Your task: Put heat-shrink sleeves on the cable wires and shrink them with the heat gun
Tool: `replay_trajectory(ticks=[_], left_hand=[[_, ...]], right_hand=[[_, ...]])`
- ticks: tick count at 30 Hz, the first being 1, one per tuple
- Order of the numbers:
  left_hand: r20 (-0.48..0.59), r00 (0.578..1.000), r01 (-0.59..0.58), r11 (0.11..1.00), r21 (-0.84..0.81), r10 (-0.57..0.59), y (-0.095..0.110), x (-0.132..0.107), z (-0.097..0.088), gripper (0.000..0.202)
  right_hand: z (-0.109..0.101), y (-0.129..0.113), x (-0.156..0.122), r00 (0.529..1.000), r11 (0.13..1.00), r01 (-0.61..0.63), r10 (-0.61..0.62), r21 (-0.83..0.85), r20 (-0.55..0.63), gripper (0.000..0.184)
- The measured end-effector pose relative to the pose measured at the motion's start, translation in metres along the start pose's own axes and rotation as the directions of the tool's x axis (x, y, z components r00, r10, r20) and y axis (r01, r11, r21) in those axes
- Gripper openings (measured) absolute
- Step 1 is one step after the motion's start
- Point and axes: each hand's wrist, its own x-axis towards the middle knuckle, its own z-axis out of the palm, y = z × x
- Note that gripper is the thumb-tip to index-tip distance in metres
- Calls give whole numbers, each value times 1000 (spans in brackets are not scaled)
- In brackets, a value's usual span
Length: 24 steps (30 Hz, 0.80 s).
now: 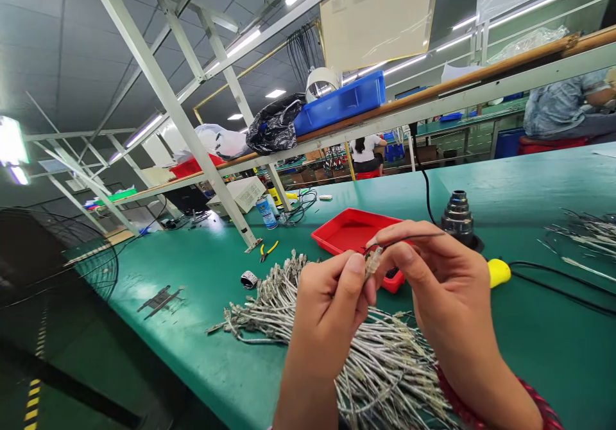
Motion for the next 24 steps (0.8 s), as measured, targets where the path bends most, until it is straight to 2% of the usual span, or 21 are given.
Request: replay_trajectory(ticks=[3, 7, 11, 16, 19, 21, 24], left_hand=[[-2, 1000, -4, 1000, 0, 4, -2, 3, -1, 45], [-63, 997, -29, 996, 79, 34, -4, 7, -2, 45], [-104, 987, -97, 967, 235, 124, -4, 9, -1, 45], [-146, 947, -170, 834, 524, 285, -5, 8, 0, 38], [-82, 951, -193, 780, 595, 297, -2, 7, -1, 37], [-9, 967, -198, 779, 594, 253, 1, 7, -2, 38], [59, 981, -183, 777, 603, 185, 4, 9, -7, 35]], right_hand=[[-3, 2, -1, 999, 999, -23, 22, 34, 50, 23], [-10, 1, 1, 991, 996, -90, 88, 15, 100, 32], [-13, -3, 5, 978, 990, -129, 137, -57, 157, 26], [-12, -6, 8, 974, 983, -133, 153, -127, 167, 19], [-12, -5, 9, 974, 976, -169, 187, -138, 130, 13], [-12, -4, 9, 970, 971, -194, 211, -137, 123, 12], [-14, -4, 10, 962, 972, -194, 215, -135, 170, 20]])
